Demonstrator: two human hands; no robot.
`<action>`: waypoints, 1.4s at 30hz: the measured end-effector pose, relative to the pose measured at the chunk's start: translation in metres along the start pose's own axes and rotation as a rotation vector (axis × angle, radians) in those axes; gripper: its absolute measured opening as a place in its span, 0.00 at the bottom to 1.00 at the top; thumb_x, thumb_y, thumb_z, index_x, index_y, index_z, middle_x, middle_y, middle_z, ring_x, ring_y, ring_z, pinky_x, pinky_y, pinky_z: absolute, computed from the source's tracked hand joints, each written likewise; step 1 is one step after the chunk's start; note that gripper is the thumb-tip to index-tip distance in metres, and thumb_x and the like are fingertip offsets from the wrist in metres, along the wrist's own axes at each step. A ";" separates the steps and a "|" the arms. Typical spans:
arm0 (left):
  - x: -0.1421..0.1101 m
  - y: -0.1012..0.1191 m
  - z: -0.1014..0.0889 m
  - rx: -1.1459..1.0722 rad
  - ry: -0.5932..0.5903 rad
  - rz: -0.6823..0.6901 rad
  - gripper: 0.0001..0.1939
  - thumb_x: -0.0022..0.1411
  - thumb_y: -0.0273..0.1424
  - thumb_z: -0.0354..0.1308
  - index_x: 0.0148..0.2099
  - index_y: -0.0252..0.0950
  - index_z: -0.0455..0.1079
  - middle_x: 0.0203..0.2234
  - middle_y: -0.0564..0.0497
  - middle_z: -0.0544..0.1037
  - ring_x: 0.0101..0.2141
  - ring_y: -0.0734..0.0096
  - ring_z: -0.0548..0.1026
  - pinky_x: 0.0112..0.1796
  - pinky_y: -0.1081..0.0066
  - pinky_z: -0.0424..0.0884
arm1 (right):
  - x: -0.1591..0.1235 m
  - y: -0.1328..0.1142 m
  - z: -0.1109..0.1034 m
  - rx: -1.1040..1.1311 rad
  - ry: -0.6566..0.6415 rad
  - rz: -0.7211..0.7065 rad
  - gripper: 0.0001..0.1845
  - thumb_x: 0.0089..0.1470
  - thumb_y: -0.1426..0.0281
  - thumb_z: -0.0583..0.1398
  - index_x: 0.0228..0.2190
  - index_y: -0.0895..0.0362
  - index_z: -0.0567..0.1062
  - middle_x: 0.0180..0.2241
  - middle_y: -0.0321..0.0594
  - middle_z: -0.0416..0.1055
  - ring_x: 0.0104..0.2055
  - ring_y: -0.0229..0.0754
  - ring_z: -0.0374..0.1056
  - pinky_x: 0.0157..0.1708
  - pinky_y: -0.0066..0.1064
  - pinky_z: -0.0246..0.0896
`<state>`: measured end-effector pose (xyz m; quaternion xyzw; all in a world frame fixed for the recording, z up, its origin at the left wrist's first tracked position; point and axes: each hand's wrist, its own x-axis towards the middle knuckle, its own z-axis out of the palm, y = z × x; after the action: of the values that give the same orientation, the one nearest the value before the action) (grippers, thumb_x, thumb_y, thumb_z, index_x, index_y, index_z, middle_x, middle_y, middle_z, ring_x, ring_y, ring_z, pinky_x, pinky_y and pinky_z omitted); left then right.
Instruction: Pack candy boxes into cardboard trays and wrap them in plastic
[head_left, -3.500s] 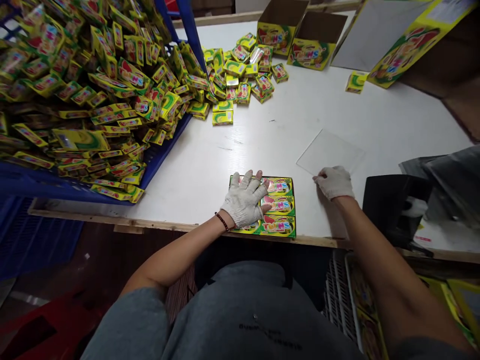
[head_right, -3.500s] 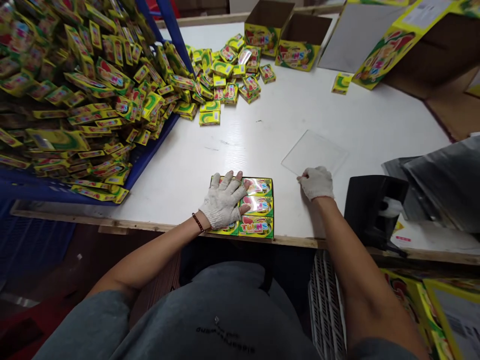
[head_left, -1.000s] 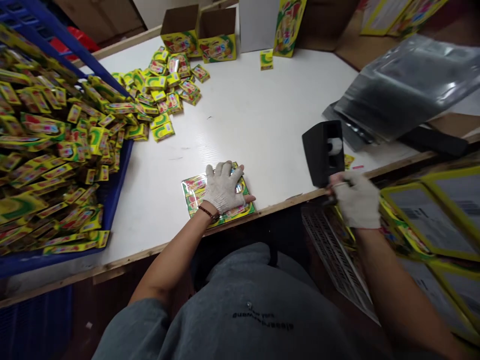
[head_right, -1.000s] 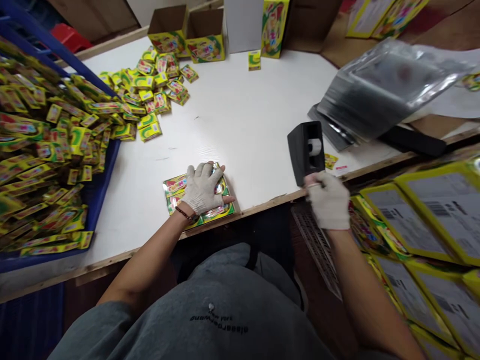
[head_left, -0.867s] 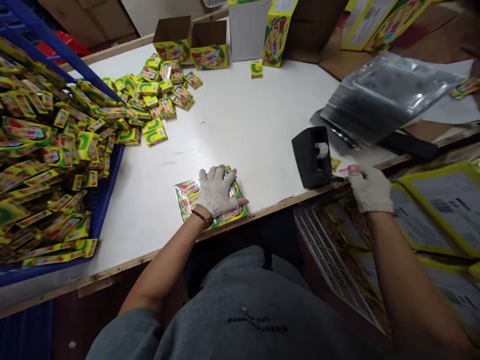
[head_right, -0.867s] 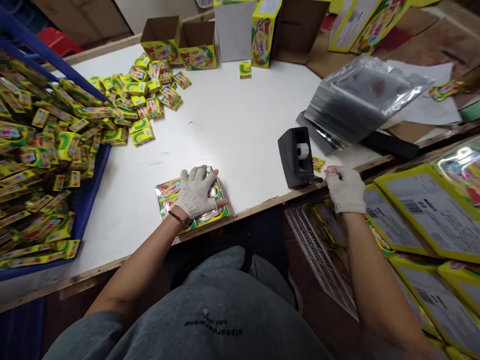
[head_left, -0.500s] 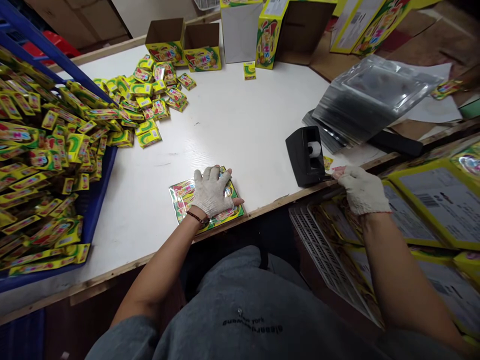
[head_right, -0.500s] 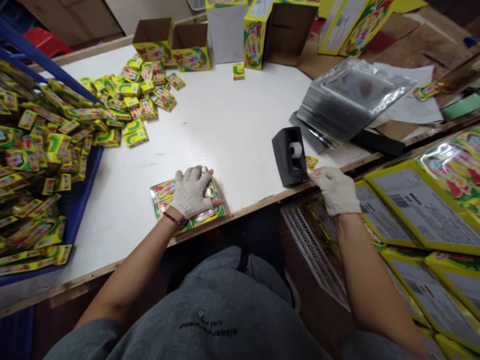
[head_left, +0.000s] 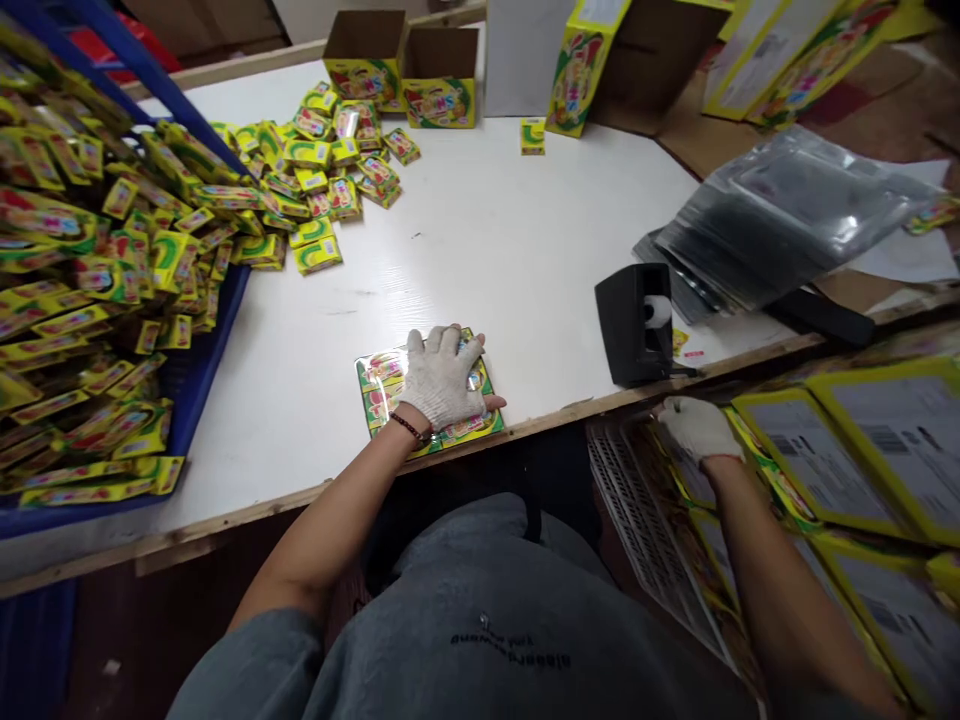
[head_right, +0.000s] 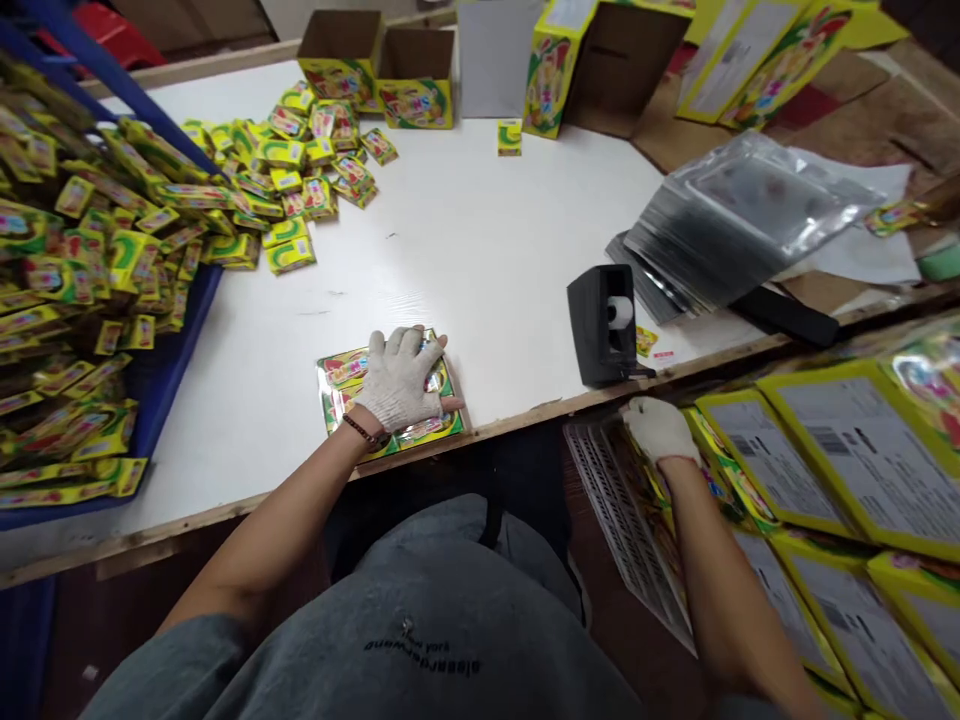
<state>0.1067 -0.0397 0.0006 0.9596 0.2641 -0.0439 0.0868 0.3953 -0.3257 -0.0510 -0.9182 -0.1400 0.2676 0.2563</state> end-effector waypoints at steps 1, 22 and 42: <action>-0.001 0.000 0.001 -0.006 -0.001 0.000 0.51 0.62 0.63 0.68 0.77 0.39 0.67 0.72 0.30 0.68 0.71 0.29 0.64 0.70 0.29 0.53 | -0.005 -0.007 0.000 -0.010 -0.072 -0.039 0.17 0.45 0.59 0.67 0.16 0.50 0.67 0.18 0.36 0.63 0.28 0.43 0.57 0.34 0.38 0.52; -0.007 -0.002 0.012 -0.017 0.074 0.023 0.31 0.78 0.46 0.55 0.76 0.40 0.69 0.71 0.32 0.70 0.69 0.36 0.67 0.68 0.31 0.57 | 0.029 -0.186 0.127 -0.076 -1.062 -0.615 0.17 0.48 0.55 0.69 0.23 0.54 0.74 0.25 0.33 0.69 0.32 0.39 0.59 0.35 0.33 0.56; -0.100 -0.066 0.026 -0.209 0.037 -0.261 0.36 0.77 0.48 0.58 0.80 0.43 0.63 0.83 0.34 0.52 0.81 0.26 0.48 0.72 0.18 0.43 | -0.072 -0.095 0.163 -0.341 -0.127 -1.553 0.35 0.66 0.59 0.64 0.70 0.53 0.72 0.74 0.60 0.68 0.78 0.70 0.58 0.74 0.73 0.45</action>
<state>-0.0135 -0.0387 -0.0219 0.9034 0.3913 -0.0092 0.1750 0.2327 -0.2108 -0.0873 -0.5679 -0.7930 0.0394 0.2169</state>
